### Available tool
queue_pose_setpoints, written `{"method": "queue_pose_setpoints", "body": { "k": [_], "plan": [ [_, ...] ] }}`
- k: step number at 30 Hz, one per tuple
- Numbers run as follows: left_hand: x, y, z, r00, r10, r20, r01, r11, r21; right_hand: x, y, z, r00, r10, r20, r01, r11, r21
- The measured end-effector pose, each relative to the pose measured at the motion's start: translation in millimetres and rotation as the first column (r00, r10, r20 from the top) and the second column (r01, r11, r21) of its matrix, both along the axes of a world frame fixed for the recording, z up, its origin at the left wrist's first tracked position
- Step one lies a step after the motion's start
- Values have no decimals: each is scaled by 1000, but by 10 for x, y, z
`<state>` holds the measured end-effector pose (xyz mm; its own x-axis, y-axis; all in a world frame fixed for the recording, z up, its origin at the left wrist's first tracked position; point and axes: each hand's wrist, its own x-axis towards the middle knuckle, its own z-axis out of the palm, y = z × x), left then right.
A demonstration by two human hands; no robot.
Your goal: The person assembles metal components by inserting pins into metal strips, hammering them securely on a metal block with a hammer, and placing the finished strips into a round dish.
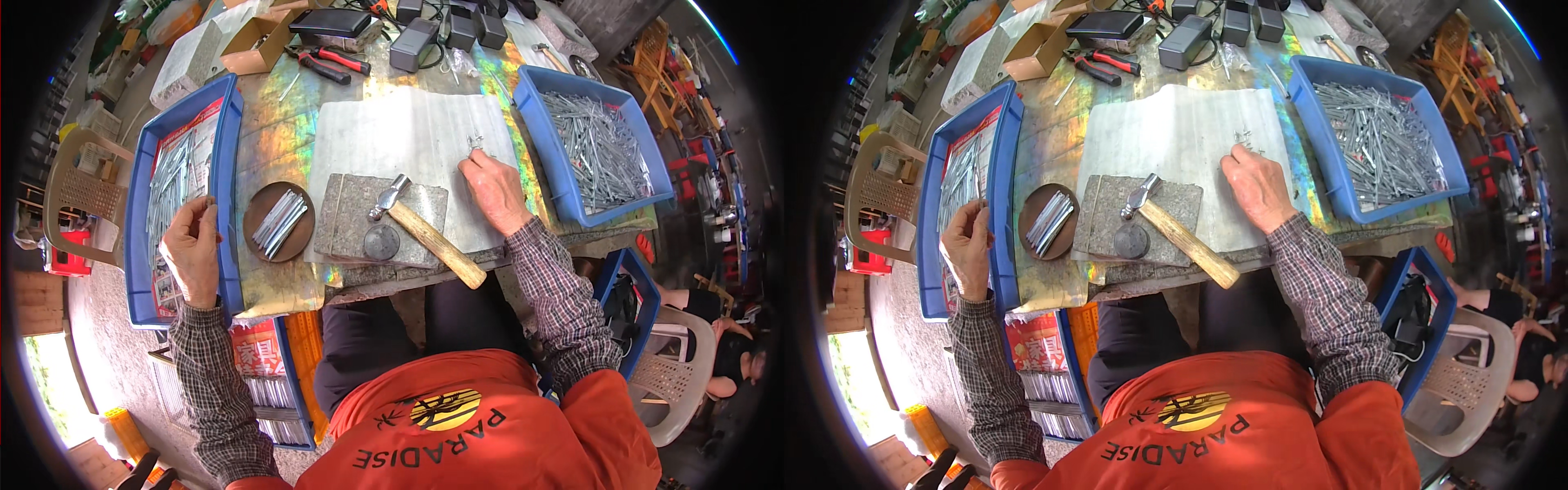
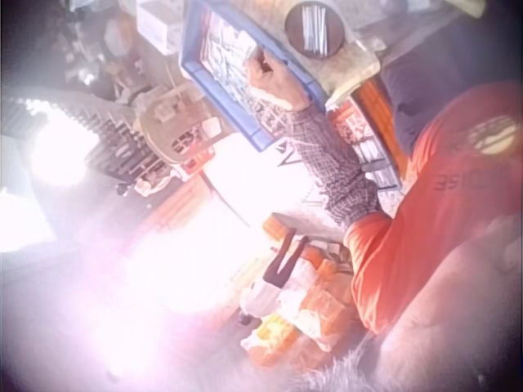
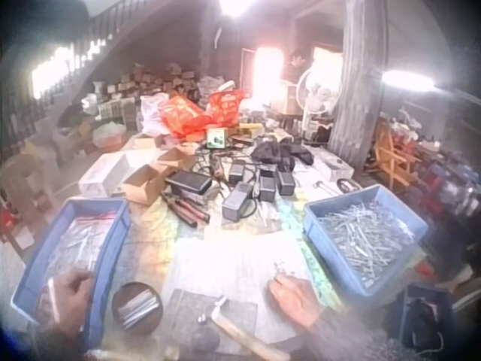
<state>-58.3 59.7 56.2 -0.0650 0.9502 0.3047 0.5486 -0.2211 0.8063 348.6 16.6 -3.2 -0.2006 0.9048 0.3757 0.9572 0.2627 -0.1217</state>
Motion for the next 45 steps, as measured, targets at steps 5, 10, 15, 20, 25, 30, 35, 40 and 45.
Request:
{"method": "queue_pose_setpoints", "body": {
  "k": [5, 10, 15, 20, 25, 30, 35, 40, 45],
  "plan": [
    [197, -129, -20, 991, -49, 123, 53, 998, -34, -11, -3, 19, 998, 44, 50, -45, 999, 28],
    [342, -231, -26, 976, -108, 190, 127, 988, -91, -24, 20, 70, 995, 76, 67, -75, 997, -10],
    [503, -342, 28, 949, -128, 287, 179, 971, -158, -16, 94, 23, 995, 44, 92, -43, 999, -16],
    [708, -472, 40, 886, -104, 451, 225, 949, -222, 6, 41, -8, 999, 13, 31, -15, 999, 51],
    [943, -564, 14, 766, -143, 627, 336, 920, -201, -115, -231, 222, 948, 20, -316, 32, 987, 159],
    [1094, -675, -98, 680, -168, 714, 391, 907, -159, -359, -544, 545, 771, -37, -635, 46, 999, -4],
    [1230, -786, -124, 534, -122, 837, 469, 866, -173, -647, -785, 657, 600, 42, -799, -126, 991, -43],
    [1389, -918, -117, 394, -73, 916, 511, 846, -152, -908, -925, 638, 476, 77, -876, -291, 954, -75],
    [1426, -1022, -108, 305, -52, 951, 538, 834, -127, -1065, -931, 552, 508, 163, -846, -254, 967, 33]
  ]
}}
